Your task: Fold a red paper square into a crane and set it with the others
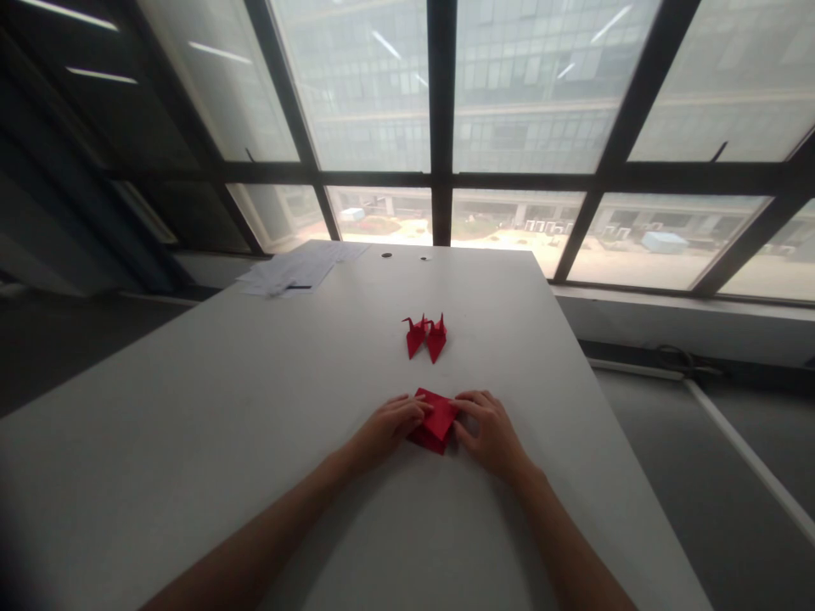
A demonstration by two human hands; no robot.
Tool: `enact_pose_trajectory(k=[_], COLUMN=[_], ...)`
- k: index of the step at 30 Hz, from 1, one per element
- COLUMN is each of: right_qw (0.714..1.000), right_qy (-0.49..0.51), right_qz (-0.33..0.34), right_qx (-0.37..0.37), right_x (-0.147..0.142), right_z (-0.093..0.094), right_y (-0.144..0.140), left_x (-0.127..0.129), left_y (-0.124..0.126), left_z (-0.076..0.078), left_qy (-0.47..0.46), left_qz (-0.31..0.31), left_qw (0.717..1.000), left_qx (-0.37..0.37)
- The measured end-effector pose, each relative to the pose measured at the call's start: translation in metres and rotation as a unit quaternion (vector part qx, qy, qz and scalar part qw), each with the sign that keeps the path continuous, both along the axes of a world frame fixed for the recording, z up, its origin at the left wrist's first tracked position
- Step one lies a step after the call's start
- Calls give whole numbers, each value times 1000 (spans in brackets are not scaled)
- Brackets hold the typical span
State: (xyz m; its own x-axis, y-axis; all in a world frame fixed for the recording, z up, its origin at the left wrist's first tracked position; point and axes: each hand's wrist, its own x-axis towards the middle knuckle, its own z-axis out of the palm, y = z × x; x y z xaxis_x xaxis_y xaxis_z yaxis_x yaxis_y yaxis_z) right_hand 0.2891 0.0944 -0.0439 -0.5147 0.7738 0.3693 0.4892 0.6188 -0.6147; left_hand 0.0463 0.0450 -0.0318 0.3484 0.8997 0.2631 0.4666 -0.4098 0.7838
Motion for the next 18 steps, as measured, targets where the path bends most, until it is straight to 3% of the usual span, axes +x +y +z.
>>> enact_pose_trajectory(k=[3,7,12,18], right_qw=[1000,999,994,996], right_qy=[-3,-13,13,27], right_qz=[-21,-45,-93,-70], right_qx=[5,21,51,52], right_x=[-2,-4,-3,-5], right_z=[-1,-1,-2,-4], right_y=[-1,-3,-2,-3], left_x=[0,1,0,0], left_y=[-1,-1,0,2], left_z=[0,1,-1,-6], left_qy=[-12,43,83,104], left_qz=[-8,-22,61,122], left_qw=[1000,999,993,984], left_qx=[-9,9,62,76])
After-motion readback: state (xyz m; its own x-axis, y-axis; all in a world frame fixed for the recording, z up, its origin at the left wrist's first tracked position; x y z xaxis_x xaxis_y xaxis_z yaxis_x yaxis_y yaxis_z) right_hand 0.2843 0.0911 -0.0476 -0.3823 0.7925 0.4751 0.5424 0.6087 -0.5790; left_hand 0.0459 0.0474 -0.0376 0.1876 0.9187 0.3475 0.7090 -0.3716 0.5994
